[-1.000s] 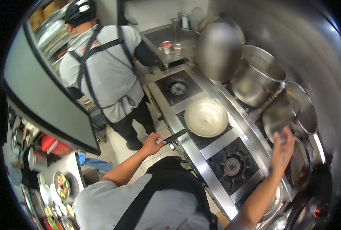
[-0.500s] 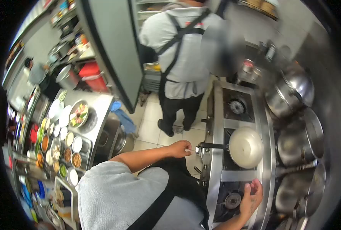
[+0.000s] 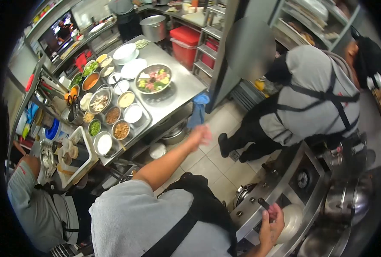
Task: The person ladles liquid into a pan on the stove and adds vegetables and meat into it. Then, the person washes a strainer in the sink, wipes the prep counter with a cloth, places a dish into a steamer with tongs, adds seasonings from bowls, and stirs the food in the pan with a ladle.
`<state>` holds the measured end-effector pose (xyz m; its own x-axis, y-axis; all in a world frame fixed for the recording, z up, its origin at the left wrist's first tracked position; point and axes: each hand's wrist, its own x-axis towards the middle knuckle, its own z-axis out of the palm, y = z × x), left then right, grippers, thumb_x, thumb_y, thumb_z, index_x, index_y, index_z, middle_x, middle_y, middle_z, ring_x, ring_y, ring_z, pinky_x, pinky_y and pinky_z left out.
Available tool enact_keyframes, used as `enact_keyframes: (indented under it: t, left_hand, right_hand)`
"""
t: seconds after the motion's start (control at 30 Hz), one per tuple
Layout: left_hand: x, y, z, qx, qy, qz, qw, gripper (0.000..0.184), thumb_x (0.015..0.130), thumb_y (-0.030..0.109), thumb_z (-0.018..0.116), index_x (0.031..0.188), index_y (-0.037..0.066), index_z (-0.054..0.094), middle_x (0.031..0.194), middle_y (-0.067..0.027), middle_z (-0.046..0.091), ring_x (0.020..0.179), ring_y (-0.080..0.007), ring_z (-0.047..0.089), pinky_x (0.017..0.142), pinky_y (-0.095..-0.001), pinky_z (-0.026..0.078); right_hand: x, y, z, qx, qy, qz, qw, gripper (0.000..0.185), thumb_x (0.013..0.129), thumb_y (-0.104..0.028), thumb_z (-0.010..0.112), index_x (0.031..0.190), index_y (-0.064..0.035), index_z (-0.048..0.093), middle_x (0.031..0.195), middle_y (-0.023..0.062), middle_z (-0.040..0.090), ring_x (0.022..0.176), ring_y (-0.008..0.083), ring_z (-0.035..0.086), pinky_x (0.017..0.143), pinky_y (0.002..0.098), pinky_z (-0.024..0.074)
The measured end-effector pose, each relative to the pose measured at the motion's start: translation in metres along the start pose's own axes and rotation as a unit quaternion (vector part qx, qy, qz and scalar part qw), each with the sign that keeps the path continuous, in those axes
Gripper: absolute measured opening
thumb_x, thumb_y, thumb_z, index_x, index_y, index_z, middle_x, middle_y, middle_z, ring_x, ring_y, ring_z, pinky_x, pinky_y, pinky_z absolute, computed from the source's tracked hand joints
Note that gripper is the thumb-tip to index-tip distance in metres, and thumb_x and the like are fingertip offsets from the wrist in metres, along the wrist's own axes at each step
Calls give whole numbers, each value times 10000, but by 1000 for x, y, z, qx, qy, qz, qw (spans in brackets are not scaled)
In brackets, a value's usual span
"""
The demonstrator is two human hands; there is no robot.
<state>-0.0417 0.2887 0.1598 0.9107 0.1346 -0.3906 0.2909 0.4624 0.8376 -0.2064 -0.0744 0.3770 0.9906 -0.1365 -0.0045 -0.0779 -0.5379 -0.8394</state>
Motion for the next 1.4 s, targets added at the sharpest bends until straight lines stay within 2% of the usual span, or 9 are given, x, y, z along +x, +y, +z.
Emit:
enact_keyframes:
  t: [0.13,0.27,0.33,0.43,0.6,0.7,0.97,1.1,1.4]
  left_hand:
    - [65,74,-102,-328,160,84,927,762,866,533,522,1348,41,195,966,-148,552,729,-237,603,660,-437,512]
    - [121,121,-174,-411,304,131,849,786,816,573,544,1411,160,238,1338,-200,363,1118,-332,474,908,-576,402]
    - [117,137,-181,-384,296,138,864,758,841,528,536,1423,147,236,1403,-126,308,1170,-383,430,937,-613,369]
    - [137,126,-208,-359,275,112,885,821,803,759,331,1413,212,287,1409,-87,342,1161,-394,429,972,-638,316]
    - [125,140,-193,-342,423,158,824,588,870,453,561,1273,43,434,1297,-139,465,1118,-393,488,856,-563,490]
    - [114,121,-193,-255,388,177,868,540,843,393,618,1202,20,464,1146,-149,538,895,-365,567,737,-496,522]
    - [-12,69,-127,-79,180,155,968,409,947,293,456,1174,-46,492,1099,-163,574,912,-274,633,753,-382,565]
    - [-52,34,-88,5,50,58,997,536,702,5,451,1237,-30,461,1099,-144,569,927,-271,624,766,-391,552]
    - [-118,-44,115,136,-241,-111,955,406,686,-3,477,1088,-64,487,917,-89,565,788,-204,574,737,-323,483]
  right_hand:
    - [30,-39,55,-31,-82,-60,994,407,758,-104,686,1129,20,572,1011,132,607,913,214,587,822,313,463]
    - [47,-77,97,-91,-130,-128,979,398,753,-118,684,1113,11,575,1015,144,610,924,248,599,833,319,463]
    - [52,-83,113,-100,-153,-143,973,388,760,-143,680,1105,1,576,1030,153,603,937,277,597,836,335,462]
    - [48,-79,124,-101,-160,-140,972,388,773,-185,675,1104,-9,573,1025,155,600,950,297,587,843,351,459]
    - [32,-52,118,-105,-140,-126,976,406,799,-225,659,1139,-26,558,1034,151,596,998,308,569,858,371,453]
    - [18,-37,104,-100,-123,-90,983,402,810,-229,650,1147,-30,558,1053,150,595,1011,307,568,867,370,455]
    - [-15,7,71,-92,-88,-74,989,402,810,-226,657,1148,-30,561,1048,131,599,961,265,598,840,349,479]
    - [-28,34,73,-65,-96,-70,991,455,819,-265,650,1187,-27,527,1026,142,609,938,266,605,831,348,481]
    - [-74,72,39,245,-24,235,940,581,867,-389,599,1229,38,442,895,147,630,681,189,637,543,306,510]
